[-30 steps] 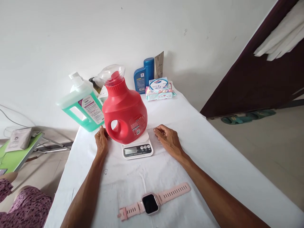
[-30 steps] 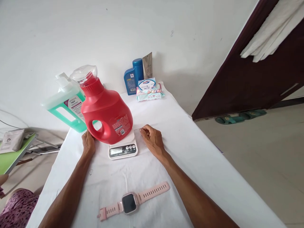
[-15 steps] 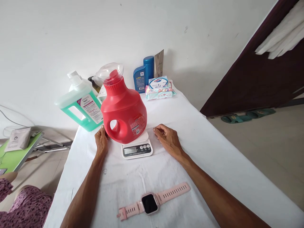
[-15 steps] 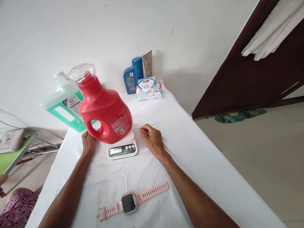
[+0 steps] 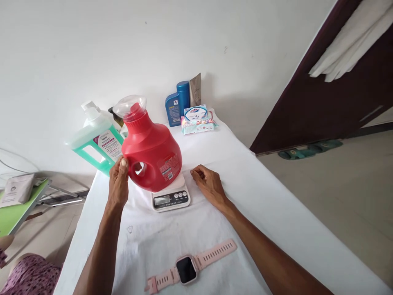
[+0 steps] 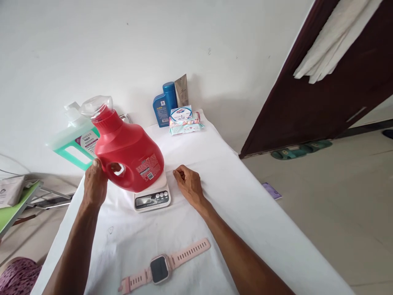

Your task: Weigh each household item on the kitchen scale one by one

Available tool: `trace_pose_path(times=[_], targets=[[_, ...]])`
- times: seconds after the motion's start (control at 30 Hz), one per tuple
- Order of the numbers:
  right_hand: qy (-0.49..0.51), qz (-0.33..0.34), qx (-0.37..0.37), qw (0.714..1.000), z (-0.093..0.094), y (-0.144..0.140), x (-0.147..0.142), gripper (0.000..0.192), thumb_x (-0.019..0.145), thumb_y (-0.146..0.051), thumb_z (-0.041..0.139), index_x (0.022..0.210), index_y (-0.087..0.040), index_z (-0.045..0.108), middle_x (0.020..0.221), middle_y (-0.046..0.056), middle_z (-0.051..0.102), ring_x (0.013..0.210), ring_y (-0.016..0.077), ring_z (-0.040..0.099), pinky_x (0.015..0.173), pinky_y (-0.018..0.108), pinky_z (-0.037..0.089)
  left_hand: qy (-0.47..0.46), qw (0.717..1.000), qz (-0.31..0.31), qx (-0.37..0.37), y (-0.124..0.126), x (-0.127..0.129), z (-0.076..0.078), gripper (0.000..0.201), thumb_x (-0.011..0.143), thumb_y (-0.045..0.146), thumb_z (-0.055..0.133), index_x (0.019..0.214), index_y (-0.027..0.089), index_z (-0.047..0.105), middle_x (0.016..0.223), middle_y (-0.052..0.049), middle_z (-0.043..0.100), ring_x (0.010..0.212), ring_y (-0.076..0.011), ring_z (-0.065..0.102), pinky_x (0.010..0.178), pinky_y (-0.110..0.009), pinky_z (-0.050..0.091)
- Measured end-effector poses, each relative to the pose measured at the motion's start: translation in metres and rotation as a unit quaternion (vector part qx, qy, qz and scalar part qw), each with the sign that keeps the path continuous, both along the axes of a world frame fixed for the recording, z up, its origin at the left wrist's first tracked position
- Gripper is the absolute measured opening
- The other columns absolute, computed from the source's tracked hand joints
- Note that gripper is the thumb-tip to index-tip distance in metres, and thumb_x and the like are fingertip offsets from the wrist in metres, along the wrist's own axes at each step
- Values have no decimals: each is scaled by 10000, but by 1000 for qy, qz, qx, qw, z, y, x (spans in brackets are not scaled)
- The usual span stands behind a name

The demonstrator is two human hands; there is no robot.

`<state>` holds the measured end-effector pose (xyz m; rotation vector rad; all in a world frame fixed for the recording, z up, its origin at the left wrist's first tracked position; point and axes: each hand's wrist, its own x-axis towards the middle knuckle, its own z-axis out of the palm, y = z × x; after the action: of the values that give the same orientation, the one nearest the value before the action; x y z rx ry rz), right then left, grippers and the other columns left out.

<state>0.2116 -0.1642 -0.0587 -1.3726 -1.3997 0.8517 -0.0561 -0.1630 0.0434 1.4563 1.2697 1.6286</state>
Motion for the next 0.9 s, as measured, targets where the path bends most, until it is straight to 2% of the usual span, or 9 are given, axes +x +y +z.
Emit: trace_pose_path(times=[0.1, 0.17, 0.23, 0.33, 0.4, 0.57, 0.67, 0.77, 0.9], targets=[[1, -1, 3, 1000, 0, 0, 0, 335, 936, -499, 531, 764, -228, 627, 706, 7, 647, 636, 167, 535, 609, 288, 401, -23, 999, -35, -34, -2, 17, 12, 641, 812, 776, 745, 606, 207, 532, 580, -4, 470, 539, -135, 449, 499, -294, 377], [7, 1, 7, 1000, -2, 1, 1, 330, 936, -497, 527, 766, -229, 620, 696, 0, 632, 629, 164, 529, 605, 285, 393, -58, 997, -17, -46, -1, 28, 15, 691, 701, 741, 858, 563, 225, 419, 533, 48, 316, 476, -89, 296, 438, -273, 266], [13, 0, 13, 1000, -3, 2, 1, 328, 938, -494, 522, 760, -231, 607, 684, -4, 621, 623, 163, 530, 609, 285, 392, -82, 995, 21, -43, 3, 37, 18, 753, 604, 720, 922, 560, 233, 348, 534, 74, 235, 467, -63, 209, 416, -255, 189], [8, 0, 16, 1000, -4, 4, 1, 325, 951, -481, 512, 756, -234, 593, 685, -3, 633, 617, 164, 541, 622, 286, 400, -111, 991, 71, -36, 16, 45, 27, 784, 539, 743, 937, 570, 232, 343, 537, 80, 250, 466, -51, 202, 401, -237, 158], [4, 1, 12, 1000, -4, 4, 1, 319, 962, -467, 506, 758, -235, 584, 691, -2, 636, 615, 163, 542, 630, 287, 402, -127, 988, 83, -24, 32, 48, 37, 785, 523, 763, 932, 582, 227, 362, 541, 78, 286, 466, -47, 222, 395, -225, 160], [11, 1, 6, 1000, -4, 3, 2, 310, 986, -442, 494, 751, -243, 525, 676, -19, 584, 613, 155, 496, 623, 283, 375, -130, 988, 79, 32, 98, 54, 54, 741, 624, 755, 881, 623, 225, 363, 543, 83, 325, 450, -41, 237, 377, -211, 168], [12, 5, 5, 1000, -6, 3, 2, 303, 992, -432, 492, 755, -245, 515, 667, -23, 572, 605, 155, 476, 618, 283, 363, -122, 988, 84, 33, 145, 65, 48, 705, 695, 752, 833, 622, 233, 360, 519, 78, 334, 431, -46, 248, 370, -221, 173], [12, 3, -2, 1000, -7, 4, 2, 296, 995, -423, 495, 760, -245, 526, 668, -21, 584, 607, 159, 487, 623, 286, 366, -113, 989, 96, 7, 186, 76, 32, 690, 745, 763, 781, 601, 240, 356, 500, 71, 335, 424, -51, 239, 370, -234, 168], [9, -4, -6, 1000, -8, 6, 1, 293, 995, -412, 503, 752, -249, 517, 665, -19, 592, 609, 165, 502, 630, 290, 377, -101, 988, 117, -14, 220, 90, 8, 657, 810, 752, 728, 598, 245, 368, 512, 63, 330, 434, -70, 267, 388, -245, 186]])
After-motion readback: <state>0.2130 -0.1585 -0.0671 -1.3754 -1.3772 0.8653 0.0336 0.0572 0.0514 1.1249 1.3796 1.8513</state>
